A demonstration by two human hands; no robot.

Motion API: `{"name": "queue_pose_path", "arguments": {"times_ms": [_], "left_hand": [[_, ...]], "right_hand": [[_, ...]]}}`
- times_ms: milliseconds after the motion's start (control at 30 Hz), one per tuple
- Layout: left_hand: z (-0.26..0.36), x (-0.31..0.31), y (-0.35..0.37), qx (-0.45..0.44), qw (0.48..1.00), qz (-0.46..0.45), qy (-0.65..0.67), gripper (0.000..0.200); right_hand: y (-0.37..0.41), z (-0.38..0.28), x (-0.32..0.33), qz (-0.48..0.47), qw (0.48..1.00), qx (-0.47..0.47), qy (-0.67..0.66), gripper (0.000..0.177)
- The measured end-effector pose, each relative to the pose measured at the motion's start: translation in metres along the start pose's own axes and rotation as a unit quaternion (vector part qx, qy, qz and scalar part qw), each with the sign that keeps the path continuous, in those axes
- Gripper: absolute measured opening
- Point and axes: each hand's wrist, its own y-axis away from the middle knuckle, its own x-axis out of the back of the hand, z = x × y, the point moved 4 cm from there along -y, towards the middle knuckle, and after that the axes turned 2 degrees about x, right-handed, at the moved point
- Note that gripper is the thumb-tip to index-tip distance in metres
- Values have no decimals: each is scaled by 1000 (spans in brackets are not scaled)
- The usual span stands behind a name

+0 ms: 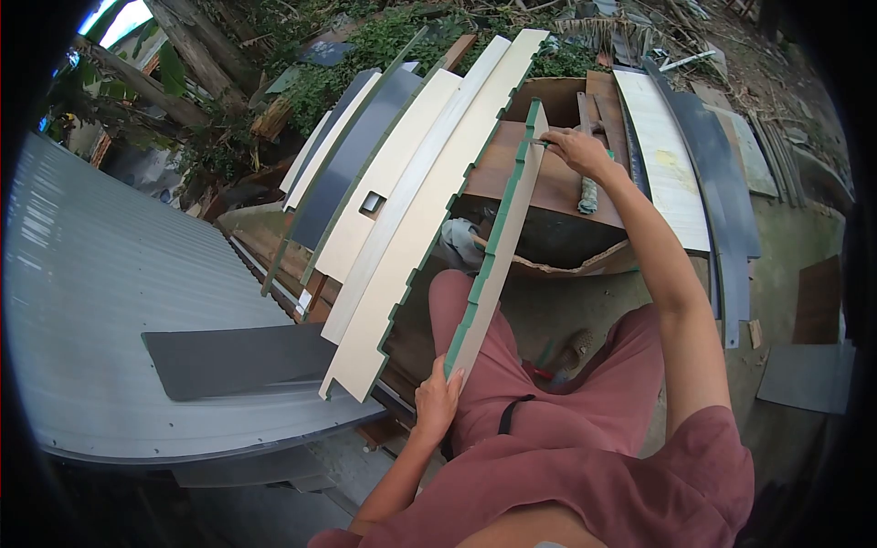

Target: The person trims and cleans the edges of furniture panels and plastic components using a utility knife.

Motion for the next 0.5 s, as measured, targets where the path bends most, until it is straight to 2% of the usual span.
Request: {"name": "queue_pose_path", "arguments": {"times_ms": [67, 133, 267, 333, 500], "left_hand": [[0, 0, -1, -5, 1000, 1, 6, 35], [-1, 0, -2, -5, 1000, 3, 7, 35], [0, 1, -2, -5, 1000, 8, 4, 35], [0, 1, -2, -20, 1000, 6, 18, 36], [-1, 1, -1, -10, 1000, 2, 8, 35]], "right_hand": [[0, -7, 5, 5, 999, -22, 24, 25], [-3, -9, 6, 20, 993, -25, 115, 25], [-8, -5, 8, 25, 989, -40, 143, 25], [-5, -10, 10, 81, 973, -13, 215, 24], [8, -22, 4, 175, 950, 3, 257, 24]]}}
